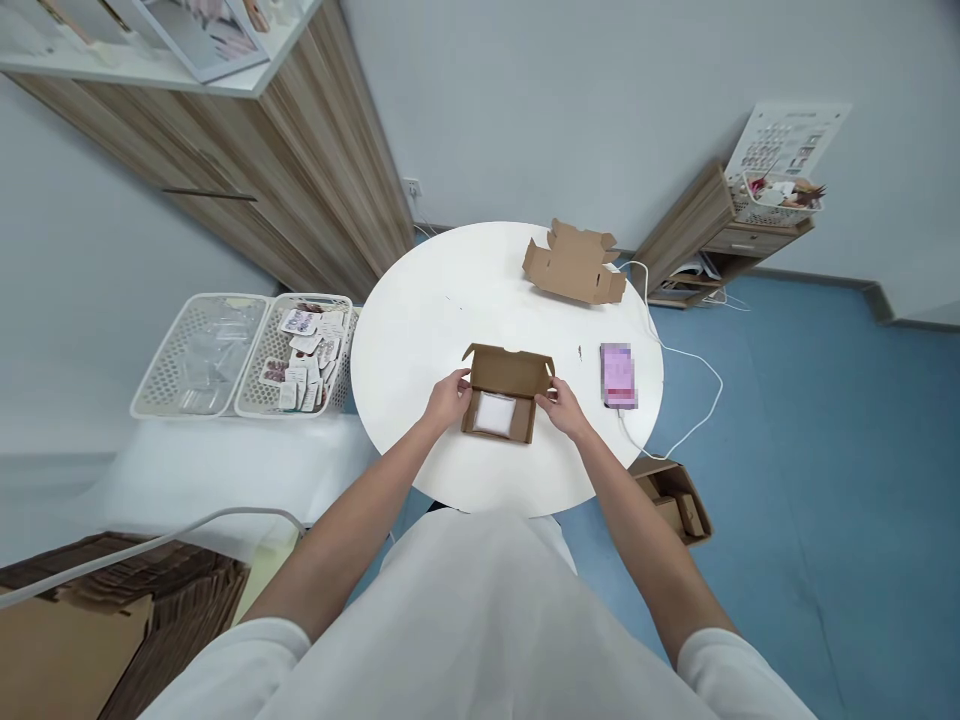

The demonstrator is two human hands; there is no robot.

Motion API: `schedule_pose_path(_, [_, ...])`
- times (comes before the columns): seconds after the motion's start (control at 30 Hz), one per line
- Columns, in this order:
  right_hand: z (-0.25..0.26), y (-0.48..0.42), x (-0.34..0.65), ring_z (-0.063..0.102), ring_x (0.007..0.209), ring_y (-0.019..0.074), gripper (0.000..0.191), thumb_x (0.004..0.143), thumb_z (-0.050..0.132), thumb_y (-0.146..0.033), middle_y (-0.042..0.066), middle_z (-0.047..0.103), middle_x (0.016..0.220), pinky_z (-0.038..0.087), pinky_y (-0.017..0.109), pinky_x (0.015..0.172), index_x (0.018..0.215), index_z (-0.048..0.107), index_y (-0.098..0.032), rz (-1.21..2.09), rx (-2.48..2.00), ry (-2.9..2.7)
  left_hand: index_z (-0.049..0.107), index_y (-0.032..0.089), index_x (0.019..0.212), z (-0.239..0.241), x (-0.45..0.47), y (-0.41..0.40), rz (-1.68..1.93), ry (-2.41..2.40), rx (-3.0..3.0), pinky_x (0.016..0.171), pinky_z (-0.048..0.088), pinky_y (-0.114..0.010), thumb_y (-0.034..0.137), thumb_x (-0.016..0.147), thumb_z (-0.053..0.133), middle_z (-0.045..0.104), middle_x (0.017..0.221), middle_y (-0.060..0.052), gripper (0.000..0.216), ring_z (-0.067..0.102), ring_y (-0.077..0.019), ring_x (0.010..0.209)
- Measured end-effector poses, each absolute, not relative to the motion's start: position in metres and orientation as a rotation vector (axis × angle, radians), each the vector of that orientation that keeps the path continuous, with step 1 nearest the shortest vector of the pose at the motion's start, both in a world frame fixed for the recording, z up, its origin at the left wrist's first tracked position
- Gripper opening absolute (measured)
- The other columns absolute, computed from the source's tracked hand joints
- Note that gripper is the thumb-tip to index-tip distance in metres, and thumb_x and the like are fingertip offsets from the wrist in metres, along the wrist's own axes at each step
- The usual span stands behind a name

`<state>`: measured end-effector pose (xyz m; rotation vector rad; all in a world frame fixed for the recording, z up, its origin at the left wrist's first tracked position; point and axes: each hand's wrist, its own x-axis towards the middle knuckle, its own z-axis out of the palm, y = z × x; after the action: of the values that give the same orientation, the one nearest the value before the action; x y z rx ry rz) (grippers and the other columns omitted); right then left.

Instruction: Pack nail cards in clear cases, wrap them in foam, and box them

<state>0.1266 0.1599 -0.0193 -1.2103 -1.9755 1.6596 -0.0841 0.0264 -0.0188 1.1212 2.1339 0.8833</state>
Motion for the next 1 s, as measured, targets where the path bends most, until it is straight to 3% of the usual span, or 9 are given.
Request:
schedule_pose_path(0.1, [-0.020, 0.152, 0.133, 0.051, 0.075, 0.0137, 0.031, 0.070, 0.054, -0.030, 0.003, 0.053, 0.093, 0.045, 0.032, 0.071, 0.100, 0.053, -0.021, 1.638, -1.190, -2.070, 0.040, 0.020, 0.124, -0.019, -0.089, 0.015, 0.869, 2.064, 1.169, 0.073, 0.046, -0.026, 0.020, 0.075, 0.046, 0.062, 0.085, -0.001, 0.050, 0.058, -0.0138, 0.078])
schedule_pose_path(0.2, [-0.018, 0.147, 0.135, 0.050, 0.067, 0.0118, 0.041, 0.070, 0.054, -0.028, 0.000, 0.054, 0.084, 0.044, 0.030, 0.066, 0.110, 0.050, -0.022, 1.694, -1.170, -2.067, 0.032, 0.023, 0.130, -0.017, -0.099, 0.010, 0.842, 1.960, 1.254, 0.071, 0.046, -0.026, 0.022, 0.074, 0.047, 0.061, 0.084, 0.000, 0.058, 0.057, -0.0131, 0.075])
schedule_pose_path(0.43, [-0.008, 0.141, 0.119, 0.049, 0.061, 0.0107, 0.052, 0.066, 0.055, -0.023, -0.002, 0.051, 0.077, 0.043, 0.028, 0.058, 0.117, 0.043, -0.024, 1.565, -1.312, -2.026, 0.036, 0.023, 0.127, -0.017, -0.116, 0.018, 0.789, 1.896, 1.322, 0.071, 0.045, -0.026, 0.021, 0.073, 0.046, 0.061, 0.087, -0.001, 0.055, 0.058, -0.0139, 0.075])
schedule_pose_path(0.57, [-0.008, 0.138, 0.115, 0.054, 0.068, 0.0119, 0.049, 0.065, 0.054, -0.019, -0.001, 0.054, 0.085, 0.044, 0.028, 0.062, 0.113, 0.045, -0.025, 1.499, -1.343, -2.007, 0.032, 0.023, 0.130, -0.023, -0.119, 0.022, 0.825, 1.856, 1.371, 0.073, 0.046, -0.028, 0.017, 0.072, 0.044, 0.061, 0.092, -0.002, 0.060, 0.058, -0.0134, 0.073])
schedule_pose_path(0.73, [-0.016, 0.130, 0.129, 0.057, 0.076, 0.0127, 0.043, 0.068, 0.050, -0.017, 0.003, 0.056, 0.101, 0.047, 0.031, 0.070, 0.110, 0.049, -0.025, 1.573, -1.265, -2.049, 0.046, 0.022, 0.121, -0.034, -0.120, 0.012, 0.837, 1.728, 1.308, 0.082, 0.045, -0.030, 0.011, 0.072, 0.037, 0.061, 0.102, -0.004, 0.051, 0.058, -0.0150, 0.089])
schedule_pose_path(0.87, [-0.022, 0.127, 0.142, 0.057, 0.093, 0.0159, 0.046, 0.069, 0.044, -0.014, 0.004, 0.057, 0.111, 0.045, 0.038, 0.082, 0.113, 0.051, -0.025, 1.681, -1.147, -2.061, 0.052, 0.022, 0.116, -0.036, -0.122, 0.005, 0.872, 1.609, 1.215, 0.087, 0.042, -0.031, 0.008, 0.071, 0.033, 0.060, 0.110, -0.004, 0.051, 0.055, -0.0156, 0.100])
schedule_pose_path(1.0, [-0.021, 0.120, 0.152, 0.054, 0.103, 0.0170, 0.051, 0.070, 0.042, -0.014, 0.003, 0.054, 0.119, 0.038, 0.041, 0.094, 0.118, 0.050, -0.027, 1.707, -1.113, -2.038, 0.051, 0.021, 0.117, -0.031, -0.119, -0.002, 0.872, 1.696, 0.976, 0.085, 0.043, -0.033, 0.020, 0.078, 0.035, 0.058, 0.115, -0.006, 0.042, 0.057, -0.0175, 0.098])
